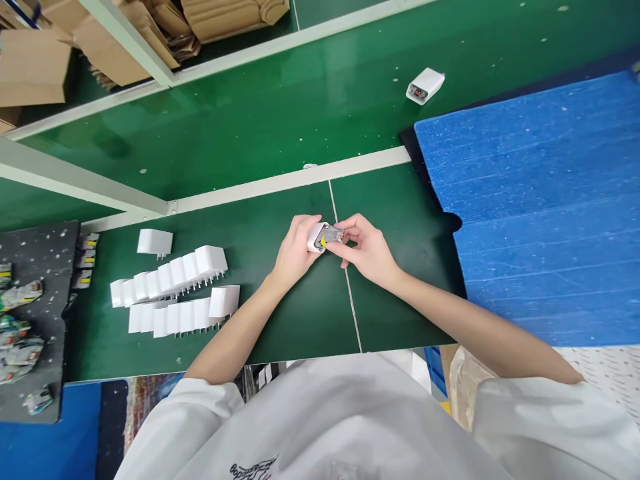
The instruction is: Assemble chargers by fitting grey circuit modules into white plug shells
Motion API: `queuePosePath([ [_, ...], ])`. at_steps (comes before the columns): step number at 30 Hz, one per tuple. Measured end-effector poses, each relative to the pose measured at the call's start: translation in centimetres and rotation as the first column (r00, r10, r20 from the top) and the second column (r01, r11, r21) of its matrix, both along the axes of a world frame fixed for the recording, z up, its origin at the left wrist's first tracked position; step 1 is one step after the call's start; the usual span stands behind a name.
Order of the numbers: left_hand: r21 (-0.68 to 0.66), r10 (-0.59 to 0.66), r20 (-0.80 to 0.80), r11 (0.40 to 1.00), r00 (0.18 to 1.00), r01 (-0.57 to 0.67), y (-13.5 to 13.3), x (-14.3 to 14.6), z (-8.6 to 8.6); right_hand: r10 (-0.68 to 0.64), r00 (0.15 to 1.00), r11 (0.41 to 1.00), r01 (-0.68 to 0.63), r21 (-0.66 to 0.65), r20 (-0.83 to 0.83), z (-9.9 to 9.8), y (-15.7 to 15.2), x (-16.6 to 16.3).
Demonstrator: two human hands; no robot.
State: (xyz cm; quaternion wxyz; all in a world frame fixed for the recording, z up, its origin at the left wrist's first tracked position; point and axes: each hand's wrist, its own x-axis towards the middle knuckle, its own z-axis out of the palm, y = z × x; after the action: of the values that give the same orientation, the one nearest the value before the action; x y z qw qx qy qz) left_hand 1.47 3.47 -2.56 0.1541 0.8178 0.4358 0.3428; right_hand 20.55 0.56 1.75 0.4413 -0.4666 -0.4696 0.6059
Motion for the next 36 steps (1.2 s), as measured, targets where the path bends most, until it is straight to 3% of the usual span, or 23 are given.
queuePosePath([
  [4, 0.028, -0.007, -0.010, 1.000, 1.000, 0.007, 0.0, 0.1, 0.0, -0.034, 0.993, 0.997, 0.025, 0.079, 0.112, 0.0, -0.5, -0.1],
  [10, 0.148, -0.066, 0.023, 0.987, 0.998, 0.062, -0.1, 0.3, -0.2, -0.098, 0.938, 0.951, -0.010, 0.308, 0.334, -1.1, -1.5, -0.5],
  [16, 0.265, -0.093, 0.075, 0.962, 0.993, 0.070, -0.2, 0.4, 0.3, -0.227, 0.852, 0.754, -0.153, 0.639, 0.471, -1.8, -2.1, -0.5],
  [18, 0.311, -0.106, 0.084, 0.947, 0.991, 0.075, -0.2, 0.4, 0.6, -0.261, 0.837, 0.697, -0.181, 0.694, 0.481, -1.8, -2.1, -0.4],
  [20, 0.347, -0.123, 0.086, 0.934, 0.989, 0.086, -0.2, 0.5, 0.8, -0.274, 0.825, 0.678, -0.199, 0.708, 0.494, -1.7, -2.1, -0.4],
  [22, 0.365, -0.135, 0.092, 0.926, 0.987, 0.093, -0.2, 0.6, 1.0, -0.253, 0.816, 0.705, -0.213, 0.676, 0.520, -1.5, -2.1, -0.4],
  [25, 0.337, -0.166, 0.103, 0.933, 0.981, 0.122, -0.2, 0.6, 1.0, -0.162, 0.824, 0.808, -0.205, 0.552, 0.544, -1.0, -1.8, -0.2],
  [30, 0.139, -0.288, 0.216, 0.955, 0.933, 0.262, -0.2, 0.7, 0.9, 0.060, 0.909, 0.939, -0.192, 0.286, 0.412, 0.1, 0.0, 1.5],
  [32, 0.099, -0.321, 0.268, 0.947, 0.908, 0.306, -0.3, 0.8, 0.9, 0.261, 0.929, 0.945, -0.301, 0.128, 0.261, 0.3, 0.8, 2.1],
  [34, 0.090, -0.326, 0.261, 0.945, 0.909, 0.313, -0.5, 0.8, 0.9, 0.426, 0.903, 0.904, -0.426, -0.013, 0.054, 0.2, 1.3, 2.3],
  [36, 0.070, -0.307, 0.224, 0.952, 0.925, 0.299, -0.5, 0.8, 1.0, 0.449, 0.889, 0.886, -0.456, -0.084, -0.096, -0.1, 1.5, 2.1],
])
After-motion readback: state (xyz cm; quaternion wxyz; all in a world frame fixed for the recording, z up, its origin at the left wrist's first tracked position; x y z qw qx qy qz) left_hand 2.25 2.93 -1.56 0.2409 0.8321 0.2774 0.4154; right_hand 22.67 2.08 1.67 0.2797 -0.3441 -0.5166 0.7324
